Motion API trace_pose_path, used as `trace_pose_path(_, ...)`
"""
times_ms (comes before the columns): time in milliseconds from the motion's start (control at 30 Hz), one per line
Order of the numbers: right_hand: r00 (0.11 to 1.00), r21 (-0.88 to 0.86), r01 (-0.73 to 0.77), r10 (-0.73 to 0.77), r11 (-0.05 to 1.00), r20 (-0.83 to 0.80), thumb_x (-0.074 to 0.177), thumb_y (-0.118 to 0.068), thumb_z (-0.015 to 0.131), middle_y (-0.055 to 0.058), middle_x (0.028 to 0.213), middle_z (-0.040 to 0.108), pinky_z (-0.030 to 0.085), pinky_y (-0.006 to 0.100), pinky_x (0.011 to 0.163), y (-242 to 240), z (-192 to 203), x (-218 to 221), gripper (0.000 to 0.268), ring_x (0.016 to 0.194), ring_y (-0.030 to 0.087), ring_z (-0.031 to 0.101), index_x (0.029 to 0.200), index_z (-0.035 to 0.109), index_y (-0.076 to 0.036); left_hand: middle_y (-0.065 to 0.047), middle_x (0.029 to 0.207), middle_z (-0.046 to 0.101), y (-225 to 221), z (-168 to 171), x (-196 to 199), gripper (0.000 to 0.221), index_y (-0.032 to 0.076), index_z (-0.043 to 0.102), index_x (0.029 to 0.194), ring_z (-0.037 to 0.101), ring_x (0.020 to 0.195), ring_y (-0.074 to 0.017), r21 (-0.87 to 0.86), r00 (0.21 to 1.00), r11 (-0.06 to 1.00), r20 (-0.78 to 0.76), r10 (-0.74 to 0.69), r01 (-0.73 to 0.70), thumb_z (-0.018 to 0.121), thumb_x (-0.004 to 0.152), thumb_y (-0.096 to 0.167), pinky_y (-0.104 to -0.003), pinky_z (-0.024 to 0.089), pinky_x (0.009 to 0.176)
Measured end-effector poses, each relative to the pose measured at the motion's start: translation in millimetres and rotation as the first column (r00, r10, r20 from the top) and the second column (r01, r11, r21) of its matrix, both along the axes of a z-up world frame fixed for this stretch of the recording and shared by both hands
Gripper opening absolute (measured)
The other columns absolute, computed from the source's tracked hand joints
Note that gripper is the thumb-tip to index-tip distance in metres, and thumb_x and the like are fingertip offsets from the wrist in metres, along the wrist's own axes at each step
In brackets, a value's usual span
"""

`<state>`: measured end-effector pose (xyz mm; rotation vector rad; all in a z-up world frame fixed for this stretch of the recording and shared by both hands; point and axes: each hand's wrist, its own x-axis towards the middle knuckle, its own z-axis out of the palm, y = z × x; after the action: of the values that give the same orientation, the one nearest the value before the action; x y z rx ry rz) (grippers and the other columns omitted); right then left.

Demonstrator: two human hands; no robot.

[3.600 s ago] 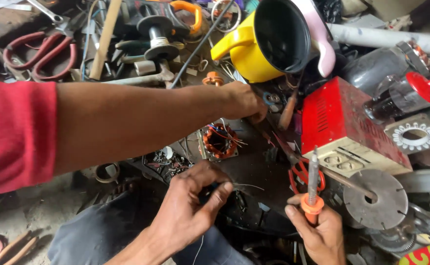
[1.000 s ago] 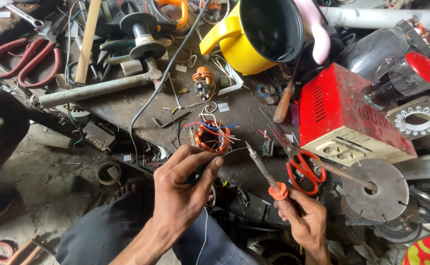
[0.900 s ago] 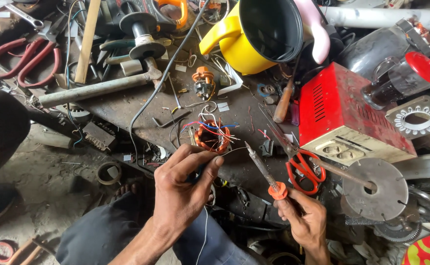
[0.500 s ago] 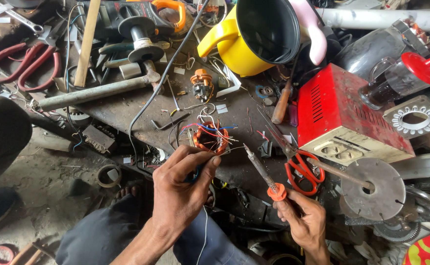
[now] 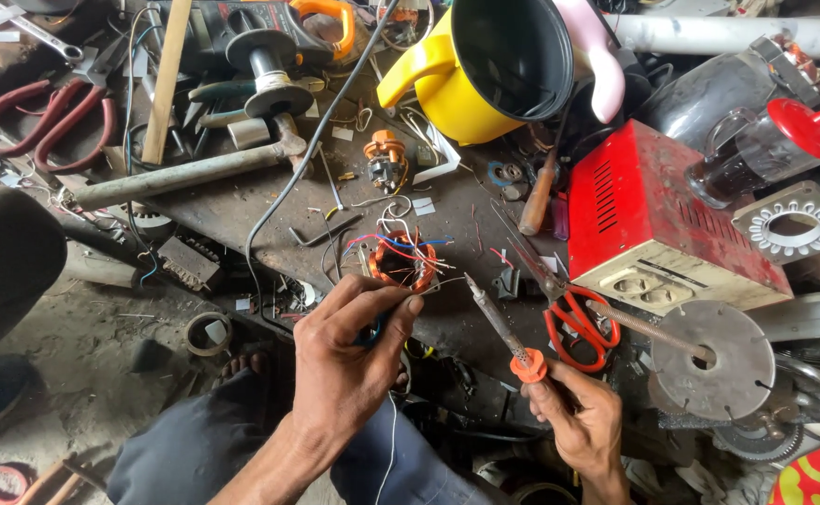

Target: Soldering electrical wires to a motor stator component on a cluttered workbench.

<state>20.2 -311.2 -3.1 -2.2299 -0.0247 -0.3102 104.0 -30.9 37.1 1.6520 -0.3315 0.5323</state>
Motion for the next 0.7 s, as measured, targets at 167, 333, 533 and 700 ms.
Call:
trace_pose_path(167,0.999,-0.003,0.033,-0.033,0.999,-0.023,0.093,-0.026,0.063,0.004,0.059,0.07,0.052,0.021,0.046,0,0,0,0.028,0.045,0.011,0.058,0.099,0.079,-0.003,-0.002,0.087,0.068,0,2,0,0.008,0.006,0.077,0.098,0.065,0.076,-0.0123,-0.017,1.0,1.0,0.009,-0.011,0.011,0.073,0.093,0.011,-0.025,0.051,0.07)
trace_pose_path(333,1.0,-0.005,0.001,-0.001,1.0,0.013,0.094,-0.027,0.063,0.004,0.061,0.071,0.052,0.021,0.042,-2,-3,0,0.031,0.044,0.011,0.059,0.101,0.078,-0.001,-0.002,0.085,0.069,0,3,-1,0.009,0.007,0.078,0.099,0.065,0.075,-0.0124,-0.021,1.0,0.999,-0.007,-0.026,0.026,0.073,0.093,0.012,-0.026,0.051,0.07)
trace_pose_path(533,0.999,-0.017,-0.018,0.018,1.0,0.034,0.095,-0.026,0.062,0.004,0.061,0.071,0.052,0.021,0.043,0,-1,1,0.03,0.043,0.011,0.058,0.098,0.077,-0.001,-0.002,0.085,0.067,0,2,0,0.008,0.006,0.077,0.098,0.064,0.075,-0.0129,-0.027,1.0,0.999,-0.007,-0.019,0.019,0.074,0.093,0.012,-0.026,0.051,0.07)
trace_pose_path(700,0.999,0.017,0.032,-0.032,0.999,-0.02,0.093,-0.024,0.064,0.006,0.062,0.073,0.053,0.021,0.043,-3,-2,0,0.027,0.045,0.011,0.06,0.1,0.078,-0.001,-0.003,0.083,0.066,16,13,0,0.011,0.004,0.074,0.091,0.064,0.075,-0.0123,-0.089,1.0,0.996,-0.024,-0.011,0.009,0.072,0.095,0.014,-0.025,0.051,0.069)
